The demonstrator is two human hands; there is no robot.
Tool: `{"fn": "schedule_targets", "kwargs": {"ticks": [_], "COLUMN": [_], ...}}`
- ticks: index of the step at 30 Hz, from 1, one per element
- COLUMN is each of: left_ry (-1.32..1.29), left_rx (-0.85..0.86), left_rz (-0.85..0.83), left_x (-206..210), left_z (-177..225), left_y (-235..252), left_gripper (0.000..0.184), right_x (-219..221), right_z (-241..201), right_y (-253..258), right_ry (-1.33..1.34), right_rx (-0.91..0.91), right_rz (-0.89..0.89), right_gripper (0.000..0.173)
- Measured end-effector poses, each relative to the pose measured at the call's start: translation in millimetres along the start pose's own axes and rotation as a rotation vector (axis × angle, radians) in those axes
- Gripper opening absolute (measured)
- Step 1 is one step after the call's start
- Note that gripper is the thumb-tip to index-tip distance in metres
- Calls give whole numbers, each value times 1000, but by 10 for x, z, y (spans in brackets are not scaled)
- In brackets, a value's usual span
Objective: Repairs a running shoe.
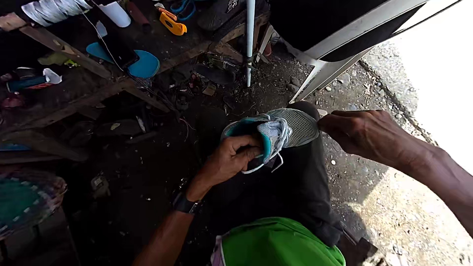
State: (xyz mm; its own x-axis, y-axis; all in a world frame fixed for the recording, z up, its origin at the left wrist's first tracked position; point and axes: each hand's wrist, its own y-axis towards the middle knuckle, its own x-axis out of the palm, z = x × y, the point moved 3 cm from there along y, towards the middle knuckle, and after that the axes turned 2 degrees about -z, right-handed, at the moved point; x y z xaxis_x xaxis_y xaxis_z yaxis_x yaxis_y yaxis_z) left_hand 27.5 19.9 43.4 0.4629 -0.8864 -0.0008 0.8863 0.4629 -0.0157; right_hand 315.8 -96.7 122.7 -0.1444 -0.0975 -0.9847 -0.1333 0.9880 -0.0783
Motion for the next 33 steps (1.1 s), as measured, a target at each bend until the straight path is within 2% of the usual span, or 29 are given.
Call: {"fn": "schedule_targets", "kwargs": {"ticks": [3,5,10,13,17,19,20,21,24,26,28,30,33], "left_ry": [-192,-254,-254,-601,-1220,-1299,-1192,-960,17,528,664,557,281], "left_rx": [-85,-57,119,230,327,359,347,311,128,17,-35,-84,-103], "left_rz": [-1,19,288,317,206,188,193,182,193,236,276,305,236], "left_x": [159,214,-223,-479,-428,-419,-432,-445,-267,17,191,225,267], "left_z": [-73,-137,-98,-122,-144,-186,-224,-260,-212,-125,-98,-134,-65], "left_y": [-312,-437,-472,-417,-273,-209,-167,-124,69,186,286,445,590], "left_gripper": [14,16,21,21,19,17,16,16,14,13,24,22,15], "right_x": [13,10,8,6,0,6,5,4,28,66,88,98,104], "right_z": [6,1,-1,10,-9,-24,-25,-28,-34,-36,-36,-33,-15], "right_y": [-11,-10,19,47,83,94,103,113,121,72,72,103,128], "right_ry": [-2,0,0,-3,-2,0,0,8,23,39,23,-19,-39], "right_rx": [-15,-16,-28,-29,-31,-29,-28,-28,-28,-26,-32,-57,-79], "right_rz": [-5,-6,0,-5,-2,-1,-4,-13,-52,-94,-63,26,84], "right_gripper": [28,30,32,32,31,29,27,26,25,25,22,17,11]}}
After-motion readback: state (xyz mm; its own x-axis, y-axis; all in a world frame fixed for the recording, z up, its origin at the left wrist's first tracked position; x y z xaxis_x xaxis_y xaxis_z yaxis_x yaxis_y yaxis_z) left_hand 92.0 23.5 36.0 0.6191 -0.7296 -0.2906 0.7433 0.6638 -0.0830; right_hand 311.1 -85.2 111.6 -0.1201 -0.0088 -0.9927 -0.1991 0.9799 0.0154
